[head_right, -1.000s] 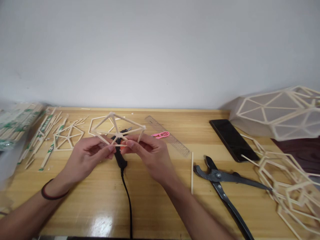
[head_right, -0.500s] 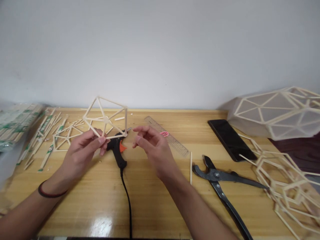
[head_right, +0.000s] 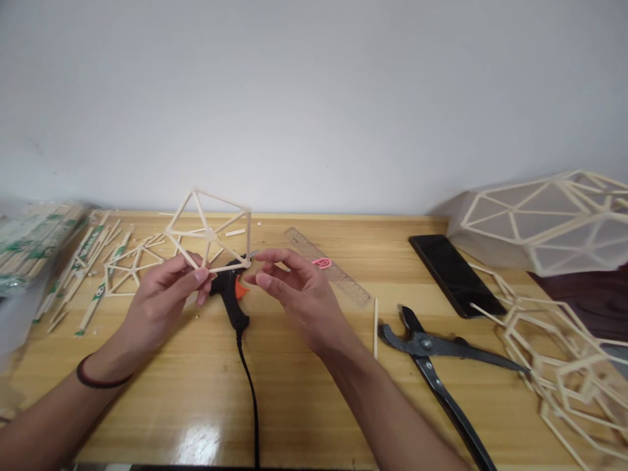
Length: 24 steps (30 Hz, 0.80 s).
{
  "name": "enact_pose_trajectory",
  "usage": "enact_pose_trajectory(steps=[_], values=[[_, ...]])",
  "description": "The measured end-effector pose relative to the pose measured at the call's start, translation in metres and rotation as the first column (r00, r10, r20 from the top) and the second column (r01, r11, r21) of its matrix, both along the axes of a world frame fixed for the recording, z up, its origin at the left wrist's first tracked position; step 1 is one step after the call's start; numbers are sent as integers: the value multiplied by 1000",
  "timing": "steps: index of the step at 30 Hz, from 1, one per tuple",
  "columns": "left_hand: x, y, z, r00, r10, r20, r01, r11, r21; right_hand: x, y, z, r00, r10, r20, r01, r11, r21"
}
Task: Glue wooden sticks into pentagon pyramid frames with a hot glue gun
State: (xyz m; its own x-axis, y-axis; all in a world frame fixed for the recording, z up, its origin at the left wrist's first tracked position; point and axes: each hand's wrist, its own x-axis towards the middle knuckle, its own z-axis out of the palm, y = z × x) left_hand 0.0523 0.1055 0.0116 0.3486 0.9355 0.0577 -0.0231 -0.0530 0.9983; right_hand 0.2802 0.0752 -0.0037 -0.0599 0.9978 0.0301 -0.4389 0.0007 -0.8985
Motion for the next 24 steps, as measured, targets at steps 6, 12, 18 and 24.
enact_pose_trajectory(steps=[6, 12, 18, 24], values=[[0, 1, -1, 1000, -9, -24, 9, 1000, 0, -1, 2, 1, 1000, -25, 3, 25, 1000, -18], [2, 2, 0, 1000, 1, -22, -1, 1000, 2, -1, 3, 1, 997, -59, 45, 61, 997, -50], [0, 2, 5, 996, 26, -83, -27, 1000, -11, 5, 4, -2, 977, -73, 200, 69, 997, 27], [-3, 4, 7, 994, 47, -103, -48, 999, -7, 9, 7, -5, 965, -125, 233, 94, 986, 138]])
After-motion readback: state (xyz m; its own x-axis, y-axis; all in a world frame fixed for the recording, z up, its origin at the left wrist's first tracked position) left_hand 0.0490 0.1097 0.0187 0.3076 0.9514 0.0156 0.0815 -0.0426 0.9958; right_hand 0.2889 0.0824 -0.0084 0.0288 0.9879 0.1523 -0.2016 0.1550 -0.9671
